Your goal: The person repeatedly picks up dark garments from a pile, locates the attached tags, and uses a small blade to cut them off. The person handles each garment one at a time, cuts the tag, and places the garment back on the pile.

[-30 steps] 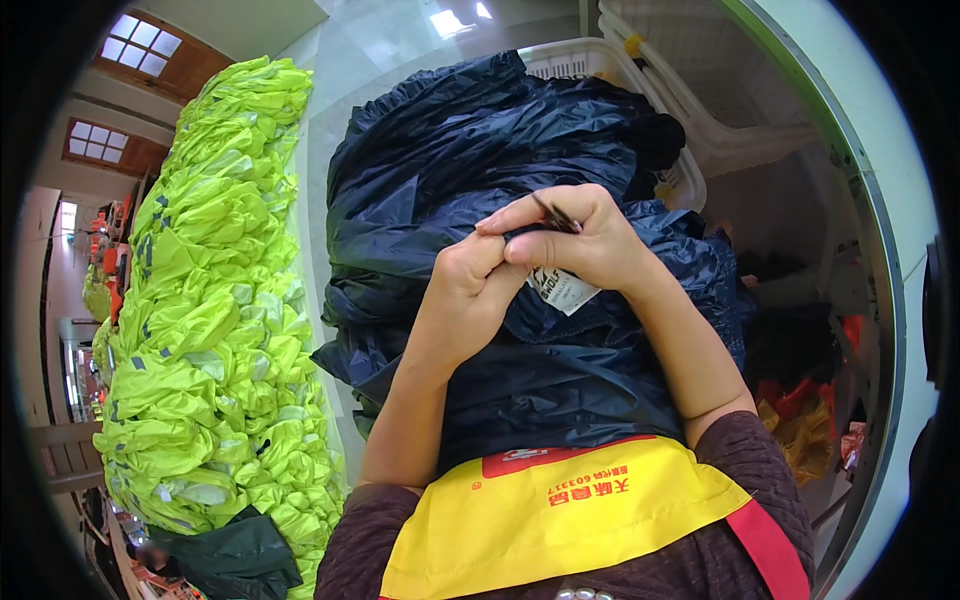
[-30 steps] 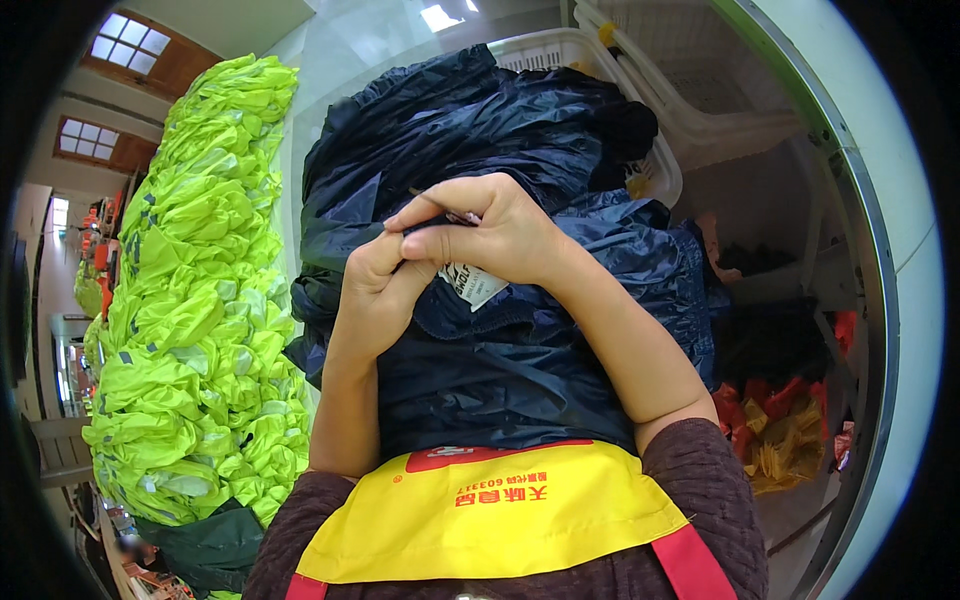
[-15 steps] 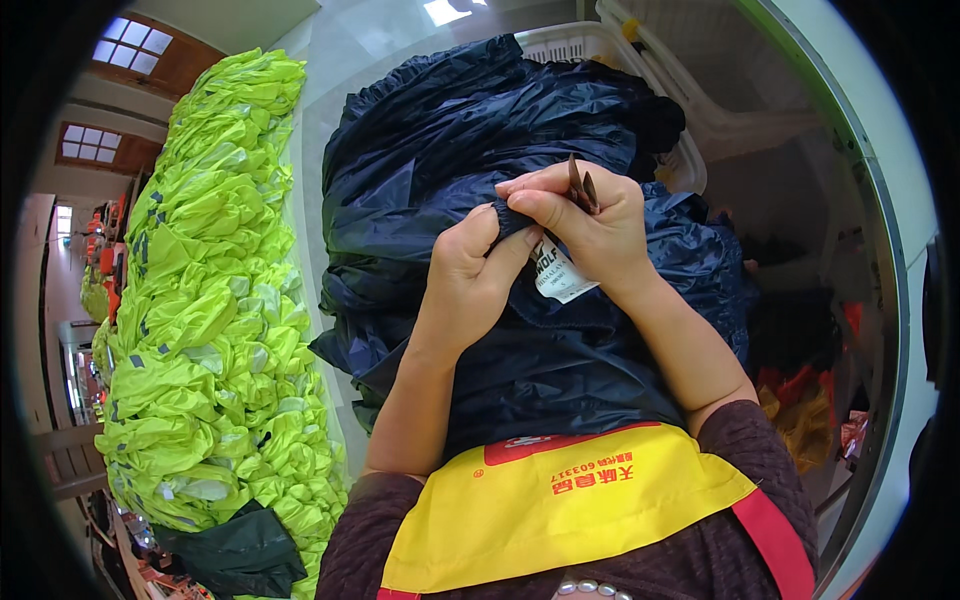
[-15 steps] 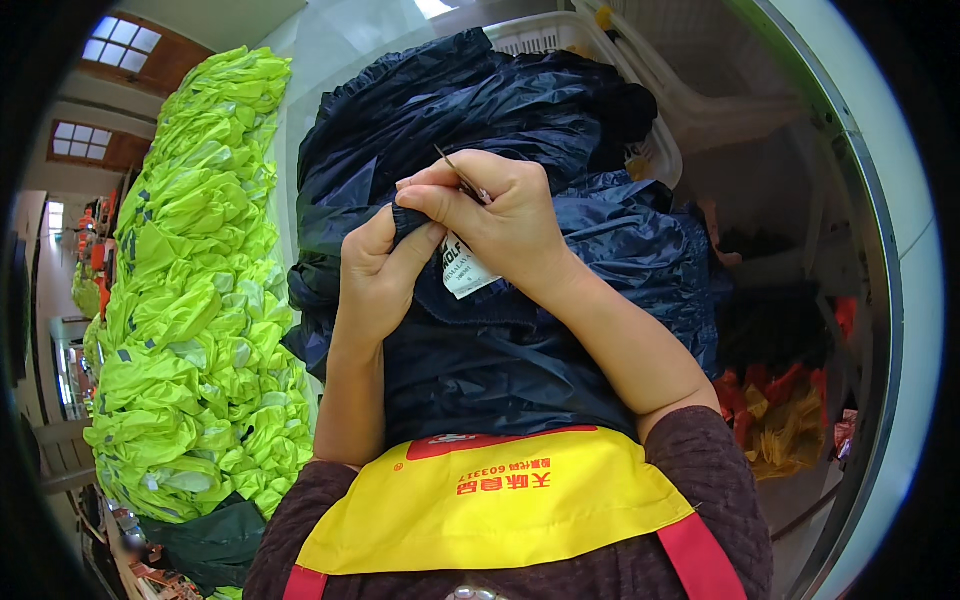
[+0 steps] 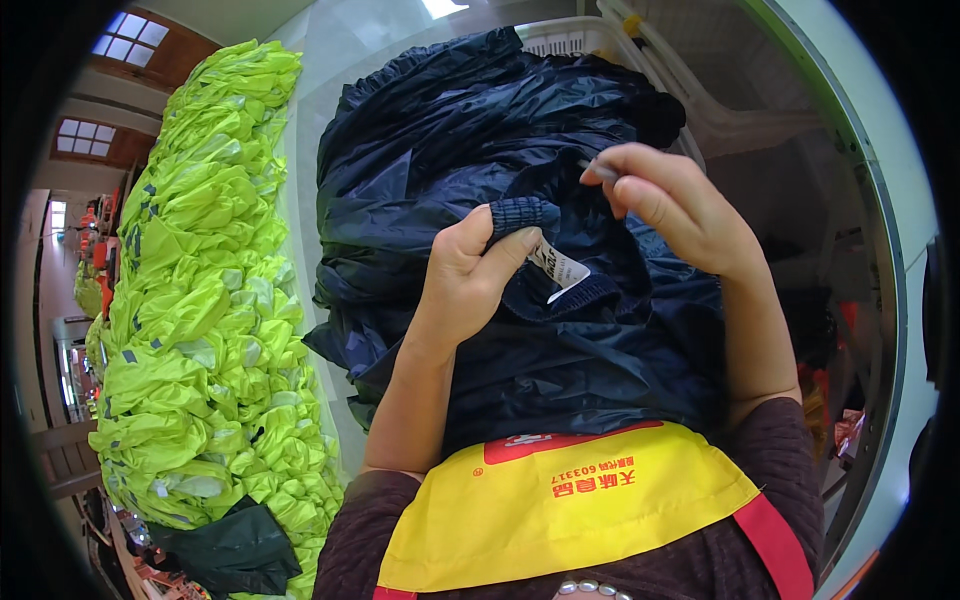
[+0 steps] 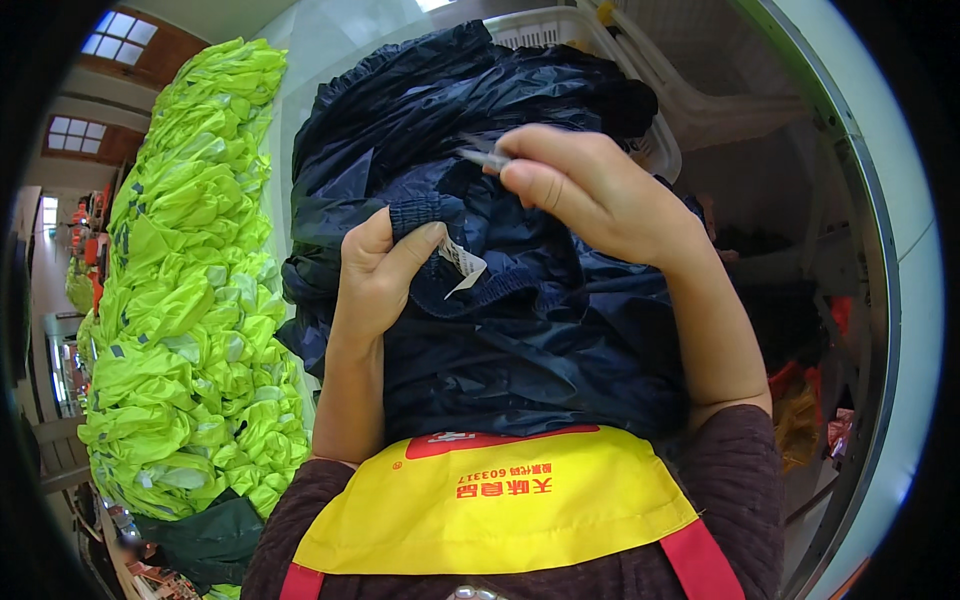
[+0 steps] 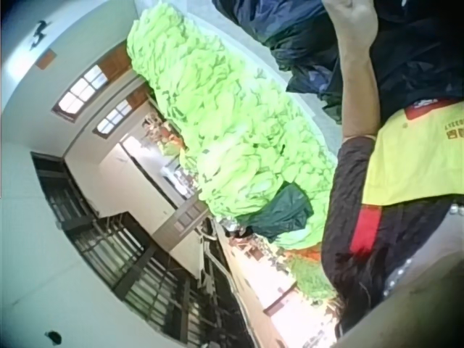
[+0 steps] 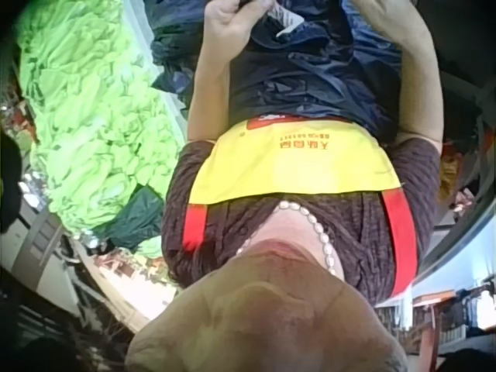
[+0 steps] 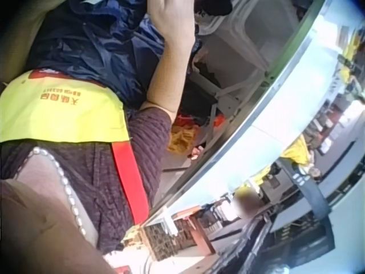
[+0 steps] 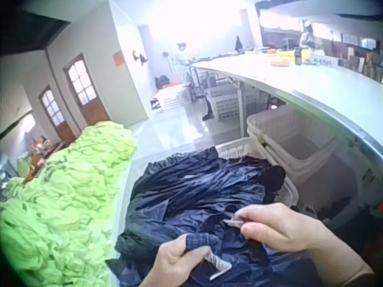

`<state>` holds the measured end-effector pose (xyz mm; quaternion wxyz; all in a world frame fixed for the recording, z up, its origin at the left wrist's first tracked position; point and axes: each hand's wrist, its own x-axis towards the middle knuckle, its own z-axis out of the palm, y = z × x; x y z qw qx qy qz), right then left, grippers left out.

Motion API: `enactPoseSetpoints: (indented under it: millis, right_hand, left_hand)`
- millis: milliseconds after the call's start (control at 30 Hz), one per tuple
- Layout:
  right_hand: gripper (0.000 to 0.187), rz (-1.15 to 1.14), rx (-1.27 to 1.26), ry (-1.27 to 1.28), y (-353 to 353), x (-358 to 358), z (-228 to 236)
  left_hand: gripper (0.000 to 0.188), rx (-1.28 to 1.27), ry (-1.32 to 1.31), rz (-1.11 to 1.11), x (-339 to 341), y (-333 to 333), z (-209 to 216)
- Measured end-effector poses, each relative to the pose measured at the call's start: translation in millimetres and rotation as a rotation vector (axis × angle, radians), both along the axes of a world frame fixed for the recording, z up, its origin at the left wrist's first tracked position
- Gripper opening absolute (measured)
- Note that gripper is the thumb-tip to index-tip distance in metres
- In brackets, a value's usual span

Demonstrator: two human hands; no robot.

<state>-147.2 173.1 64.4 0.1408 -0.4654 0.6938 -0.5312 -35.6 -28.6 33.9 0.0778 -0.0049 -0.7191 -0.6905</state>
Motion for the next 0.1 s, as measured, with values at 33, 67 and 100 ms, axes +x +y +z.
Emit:
enactPoseSetpoints:
  millis: [33, 67, 100]
  right_hand:
    - [0.036, 0.035, 0.103, 0.029, 1.7, 0.0, 0.6]
    - [0.039, 0.073, 0.204, 0.058, 2.3, 0.1, 2.2]
    - [0.041, 0.092, 0.255, 0.190, 2.2, -0.5, 0.8]
  left_hand:
    - [0.006, -0.001, -0.009, -0.016, 0.0, -0.3, -0.8]
    - [0.007, -0.004, -0.019, -0.030, 0.4, -1.9, -2.0]
    - [0.008, -0.007, -0.029, -0.043, 1.0, -4.3, -4.2]
